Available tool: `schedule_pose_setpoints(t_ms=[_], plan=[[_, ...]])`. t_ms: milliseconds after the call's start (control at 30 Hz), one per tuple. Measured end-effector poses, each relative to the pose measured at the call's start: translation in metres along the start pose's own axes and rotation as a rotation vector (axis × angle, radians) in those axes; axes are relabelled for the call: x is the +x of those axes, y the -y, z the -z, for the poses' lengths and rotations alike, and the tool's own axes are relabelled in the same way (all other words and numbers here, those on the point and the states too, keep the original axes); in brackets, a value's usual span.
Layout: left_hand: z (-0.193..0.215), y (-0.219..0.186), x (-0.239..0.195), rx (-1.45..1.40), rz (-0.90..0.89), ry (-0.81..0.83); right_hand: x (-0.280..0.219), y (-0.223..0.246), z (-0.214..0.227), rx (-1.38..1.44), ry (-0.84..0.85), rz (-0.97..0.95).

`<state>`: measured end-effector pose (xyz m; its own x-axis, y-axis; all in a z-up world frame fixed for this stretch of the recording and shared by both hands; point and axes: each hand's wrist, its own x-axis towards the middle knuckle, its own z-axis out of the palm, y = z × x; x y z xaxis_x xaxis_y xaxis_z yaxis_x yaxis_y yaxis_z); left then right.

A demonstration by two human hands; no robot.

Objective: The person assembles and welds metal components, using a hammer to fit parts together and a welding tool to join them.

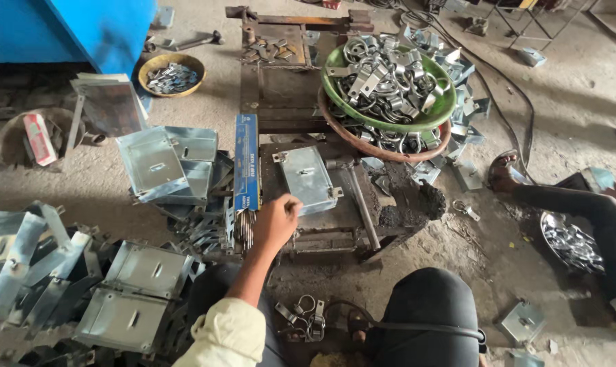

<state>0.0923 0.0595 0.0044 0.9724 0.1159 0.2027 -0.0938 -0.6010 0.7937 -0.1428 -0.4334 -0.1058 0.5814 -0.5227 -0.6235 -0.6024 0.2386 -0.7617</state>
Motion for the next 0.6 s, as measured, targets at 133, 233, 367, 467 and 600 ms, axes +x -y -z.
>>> schedule_pose_setpoints(t_ms=[133, 233, 367, 467, 600], plan=[[-0.018, 0.010, 0.019, -0.025, -0.342, -0.232, 0.010, 0.032, -0.016, 0.134, 0.066, 0.062], [-0.031, 0.020, 0.044, -0.006, -0.392, -0.233, 0.038, 0.026, -0.014, 0.345, 0.128, 0.156], [-0.049, 0.028, 0.071, 0.012, -0.440, -0.262, 0.049, 0.065, -0.003, 0.701, 0.357, 0.403], [-0.057, 0.029, 0.081, 0.025, -0.429, -0.327, 0.042, 0.117, -0.008, 0.876, 0.544, 0.597], [-0.058, 0.023, 0.092, -0.011, -0.303, -0.359, -0.020, 0.207, -0.063, 0.844, 0.444, 0.603]])
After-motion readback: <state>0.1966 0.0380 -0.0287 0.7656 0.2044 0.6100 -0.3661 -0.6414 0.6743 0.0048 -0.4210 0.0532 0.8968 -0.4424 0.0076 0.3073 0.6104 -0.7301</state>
